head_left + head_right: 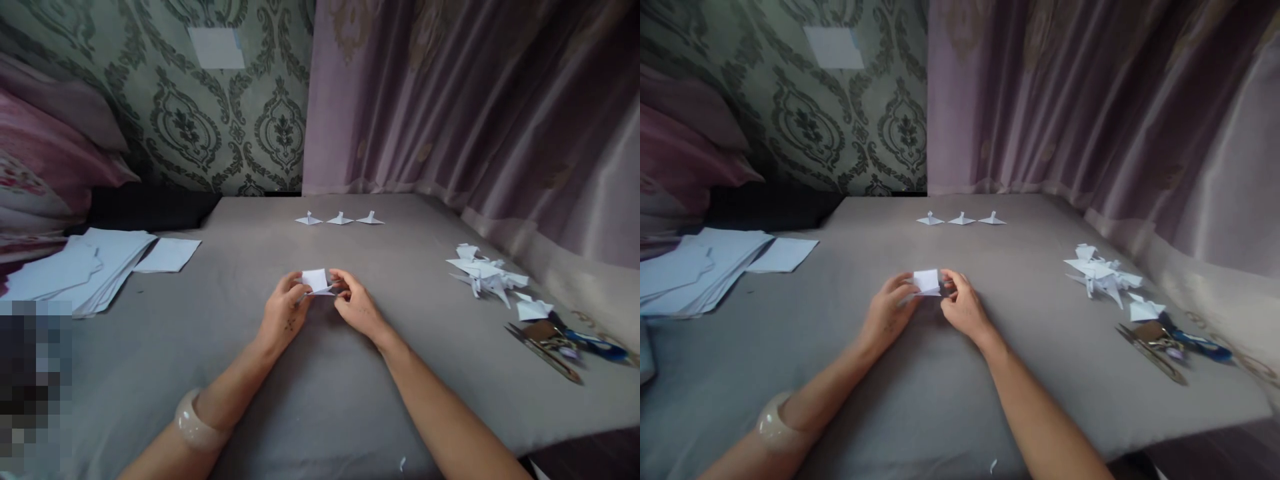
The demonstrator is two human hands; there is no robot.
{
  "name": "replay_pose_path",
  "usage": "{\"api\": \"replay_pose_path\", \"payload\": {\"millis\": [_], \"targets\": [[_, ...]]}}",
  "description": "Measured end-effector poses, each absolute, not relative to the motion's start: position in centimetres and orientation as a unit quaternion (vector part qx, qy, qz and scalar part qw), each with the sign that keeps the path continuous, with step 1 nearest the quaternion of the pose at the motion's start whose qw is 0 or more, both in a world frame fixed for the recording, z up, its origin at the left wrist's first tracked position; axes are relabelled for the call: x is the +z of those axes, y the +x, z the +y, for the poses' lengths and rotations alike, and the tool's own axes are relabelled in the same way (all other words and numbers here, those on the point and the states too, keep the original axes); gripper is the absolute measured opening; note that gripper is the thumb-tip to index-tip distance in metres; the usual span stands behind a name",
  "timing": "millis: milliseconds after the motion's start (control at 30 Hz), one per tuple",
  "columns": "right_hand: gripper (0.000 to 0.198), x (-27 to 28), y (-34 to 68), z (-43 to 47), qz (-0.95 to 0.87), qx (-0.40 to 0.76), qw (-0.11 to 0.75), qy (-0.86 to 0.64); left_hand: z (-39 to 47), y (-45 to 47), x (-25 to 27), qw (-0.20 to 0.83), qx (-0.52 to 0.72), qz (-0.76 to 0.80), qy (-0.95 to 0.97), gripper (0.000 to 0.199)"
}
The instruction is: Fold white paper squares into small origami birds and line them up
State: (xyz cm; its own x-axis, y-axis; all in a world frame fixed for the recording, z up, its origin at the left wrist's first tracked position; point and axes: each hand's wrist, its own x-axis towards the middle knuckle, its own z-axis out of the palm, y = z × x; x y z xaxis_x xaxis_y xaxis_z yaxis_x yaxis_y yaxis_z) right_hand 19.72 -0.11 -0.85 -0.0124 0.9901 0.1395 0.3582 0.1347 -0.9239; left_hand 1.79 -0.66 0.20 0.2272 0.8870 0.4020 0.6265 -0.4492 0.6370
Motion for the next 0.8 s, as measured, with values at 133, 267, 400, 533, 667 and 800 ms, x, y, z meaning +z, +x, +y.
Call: {"api": "replay_pose_path", "payload": {"millis": [133, 267, 400, 533, 667, 800], "targets": [[0.043, 1.1, 19.5, -0.5, -0.479, 0.54, 0.49, -0.489, -1.0, 1.6, 0.9, 0.102, 0.445, 0.434, 0.776, 0.019], [0.047, 2.4, 19.5, -0.8, -0.408, 0.659, 0.471, -0.422, -1.1, 2.0, 1.2, 0.112, 0.475, 0.375, 0.788, 0.016], [0.055, 2.2, 19.7, -0.9, -0.419, 0.664, 0.497, -0.371, -0.9, 2.4, 0.9, 0.183, 0.495, 0.359, 0.769, 0.013], [0.055, 1.9, 20.0, -1.0, -0.476, 0.631, 0.505, -0.346, -0.7, 2.4, 0.8, 0.317, 0.517, 0.382, 0.697, 0.006], [0.05, 1.9, 19.6, -1.1, -0.521, 0.59, 0.498, -0.364, -0.7, 2.5, 1.0, 0.475, 0.512, 0.379, 0.607, 0.013], [0.029, 1.8, 19.0, -1.1, -0.495, 0.564, 0.523, -0.404, -0.9, 2.8, 0.9, 0.56, 0.52, 0.343, 0.547, 0.032]]}}
